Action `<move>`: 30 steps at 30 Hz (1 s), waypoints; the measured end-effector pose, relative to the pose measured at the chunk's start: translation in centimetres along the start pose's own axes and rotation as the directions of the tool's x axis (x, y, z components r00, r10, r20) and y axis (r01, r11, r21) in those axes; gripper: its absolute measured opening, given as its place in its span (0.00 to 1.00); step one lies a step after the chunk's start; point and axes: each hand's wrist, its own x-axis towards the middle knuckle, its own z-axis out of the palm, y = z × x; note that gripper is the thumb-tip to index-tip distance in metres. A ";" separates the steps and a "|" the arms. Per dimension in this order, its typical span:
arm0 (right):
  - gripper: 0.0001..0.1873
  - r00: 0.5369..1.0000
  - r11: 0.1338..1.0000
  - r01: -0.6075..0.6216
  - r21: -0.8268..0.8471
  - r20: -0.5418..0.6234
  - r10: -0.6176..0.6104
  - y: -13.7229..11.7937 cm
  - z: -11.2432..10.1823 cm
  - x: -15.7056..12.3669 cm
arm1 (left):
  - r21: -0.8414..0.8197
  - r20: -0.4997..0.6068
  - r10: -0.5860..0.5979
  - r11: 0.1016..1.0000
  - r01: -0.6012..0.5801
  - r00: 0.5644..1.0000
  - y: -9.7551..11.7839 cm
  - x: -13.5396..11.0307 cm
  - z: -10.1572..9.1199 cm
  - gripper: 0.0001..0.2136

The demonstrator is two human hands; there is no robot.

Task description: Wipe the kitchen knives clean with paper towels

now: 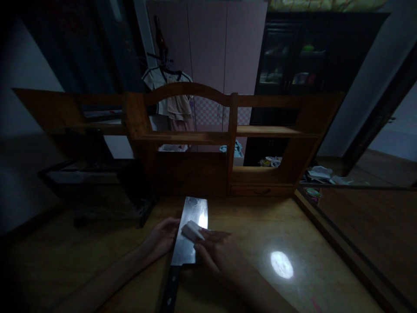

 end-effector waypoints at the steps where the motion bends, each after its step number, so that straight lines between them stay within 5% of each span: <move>1: 0.19 1.000 1.000 -0.005 -0.013 -0.013 0.005 0.1 0.1 0.0 | 0.006 0.019 0.010 1.000 -0.010 1.000 0.0 0.0 0.0 0.06; 5: 0.23 0.999 0.996 -0.042 -0.077 -0.029 0.039 0.6 0.4 0.3 | 0.061 0.141 0.002 0.998 -0.010 0.990 0.0 0.0 0.2 0.14; 16: 0.31 0.996 0.994 -0.063 -0.092 0.054 0.068 1.3 1.0 0.0 | 0.214 0.174 0.014 0.975 -0.052 0.985 -0.1 -0.1 -0.1 0.23; 23: 0.34 0.994 0.996 -0.069 -0.057 0.081 0.073 1.0 1.3 0.1 | 0.269 0.185 0.009 0.961 -0.060 0.983 -0.2 -0.2 0.2 0.22; 30: 0.40 0.977 0.992 0.080 0.093 0.189 -0.097 -1.6 0.2 0.3 | 0.204 0.070 0.037 0.978 -0.050 0.997 -0.7 0.0 -1.1 0.09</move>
